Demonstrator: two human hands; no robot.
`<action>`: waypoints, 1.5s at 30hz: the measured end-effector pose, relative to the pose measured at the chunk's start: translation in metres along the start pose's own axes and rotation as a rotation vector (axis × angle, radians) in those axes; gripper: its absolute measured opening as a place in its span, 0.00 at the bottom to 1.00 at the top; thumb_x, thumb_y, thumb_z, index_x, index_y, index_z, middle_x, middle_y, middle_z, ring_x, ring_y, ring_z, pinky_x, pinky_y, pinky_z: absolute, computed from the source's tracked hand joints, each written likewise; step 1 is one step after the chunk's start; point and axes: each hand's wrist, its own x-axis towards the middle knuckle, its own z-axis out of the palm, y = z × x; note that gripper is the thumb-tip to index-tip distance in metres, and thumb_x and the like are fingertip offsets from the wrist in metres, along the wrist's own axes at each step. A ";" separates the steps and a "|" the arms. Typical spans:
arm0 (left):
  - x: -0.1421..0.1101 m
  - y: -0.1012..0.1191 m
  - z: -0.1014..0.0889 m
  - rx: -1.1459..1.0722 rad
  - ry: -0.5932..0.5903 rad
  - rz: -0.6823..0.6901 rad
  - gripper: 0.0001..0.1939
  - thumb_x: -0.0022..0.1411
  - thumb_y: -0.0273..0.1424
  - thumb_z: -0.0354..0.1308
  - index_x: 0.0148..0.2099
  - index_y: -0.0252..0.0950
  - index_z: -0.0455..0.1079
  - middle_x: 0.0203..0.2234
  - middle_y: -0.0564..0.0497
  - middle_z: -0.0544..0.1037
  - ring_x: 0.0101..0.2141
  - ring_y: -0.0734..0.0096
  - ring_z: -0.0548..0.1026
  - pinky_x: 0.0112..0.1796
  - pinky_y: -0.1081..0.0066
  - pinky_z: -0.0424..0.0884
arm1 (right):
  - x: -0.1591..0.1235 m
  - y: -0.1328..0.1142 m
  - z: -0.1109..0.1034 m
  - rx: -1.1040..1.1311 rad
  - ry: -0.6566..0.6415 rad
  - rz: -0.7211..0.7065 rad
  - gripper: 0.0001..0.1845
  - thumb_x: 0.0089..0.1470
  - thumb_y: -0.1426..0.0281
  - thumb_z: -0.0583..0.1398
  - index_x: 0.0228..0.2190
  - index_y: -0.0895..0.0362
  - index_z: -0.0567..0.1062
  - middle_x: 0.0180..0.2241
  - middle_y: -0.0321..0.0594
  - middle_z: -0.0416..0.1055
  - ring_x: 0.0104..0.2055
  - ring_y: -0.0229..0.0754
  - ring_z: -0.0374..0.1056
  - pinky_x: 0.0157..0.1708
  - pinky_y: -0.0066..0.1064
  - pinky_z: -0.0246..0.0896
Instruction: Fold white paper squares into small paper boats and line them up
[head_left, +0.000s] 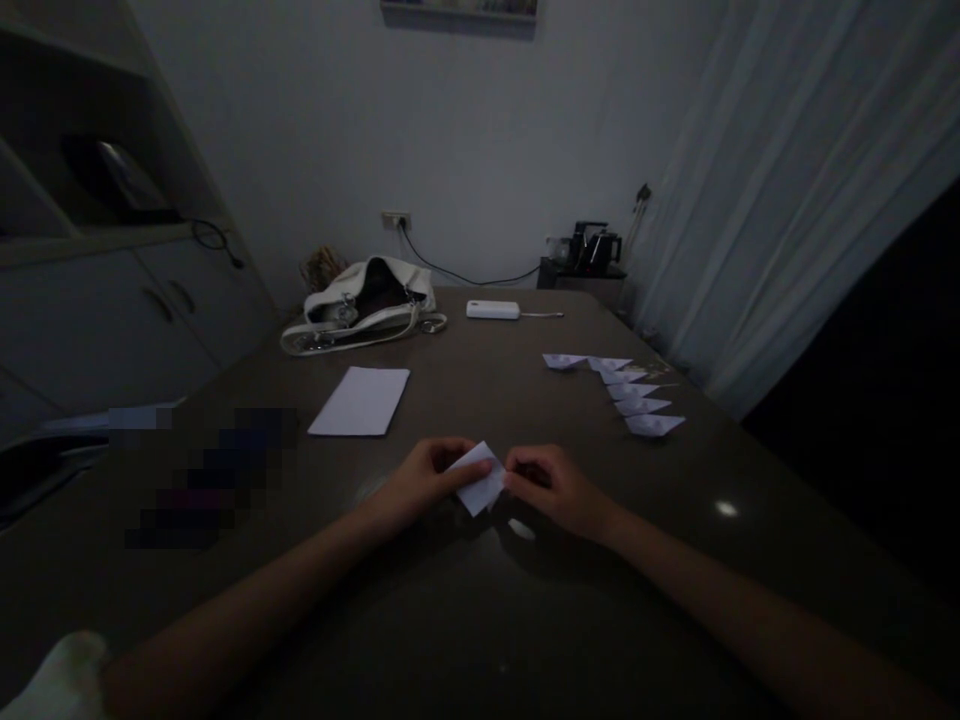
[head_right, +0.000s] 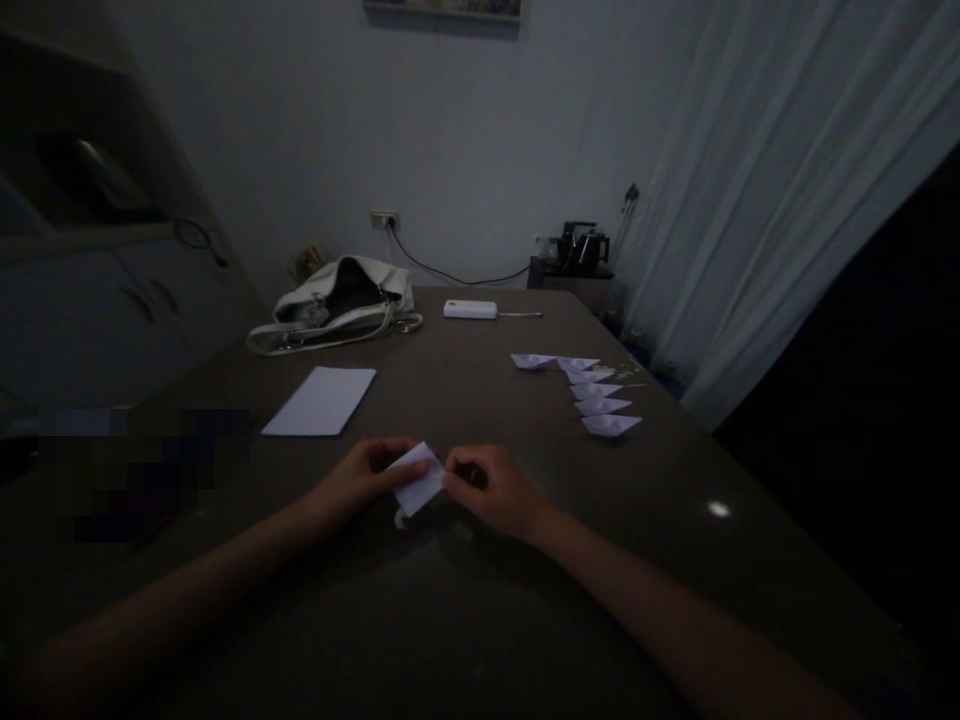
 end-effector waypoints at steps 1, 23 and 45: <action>0.000 0.000 0.000 0.020 -0.015 -0.004 0.14 0.52 0.39 0.62 0.34 0.31 0.74 0.25 0.51 0.77 0.25 0.74 0.72 0.27 0.76 0.65 | -0.001 -0.001 0.000 -0.027 -0.012 -0.016 0.10 0.53 0.68 0.56 0.23 0.59 0.67 0.20 0.32 0.60 0.23 0.33 0.57 0.24 0.25 0.51; -0.003 0.002 0.006 0.084 0.081 0.086 0.18 0.55 0.41 0.56 0.24 0.31 0.70 0.15 0.56 0.65 0.19 0.77 0.61 0.21 0.76 0.55 | 0.002 -0.004 -0.002 0.046 -0.088 -0.033 0.11 0.50 0.69 0.56 0.19 0.58 0.63 0.19 0.30 0.56 0.22 0.32 0.53 0.22 0.24 0.47; -0.006 0.006 0.007 0.107 0.093 0.026 0.19 0.55 0.44 0.58 0.28 0.30 0.74 0.18 0.53 0.72 0.19 0.77 0.65 0.20 0.78 0.58 | 0.001 0.000 -0.006 0.076 -0.027 0.002 0.10 0.48 0.69 0.55 0.19 0.57 0.62 0.18 0.31 0.56 0.22 0.33 0.54 0.22 0.25 0.47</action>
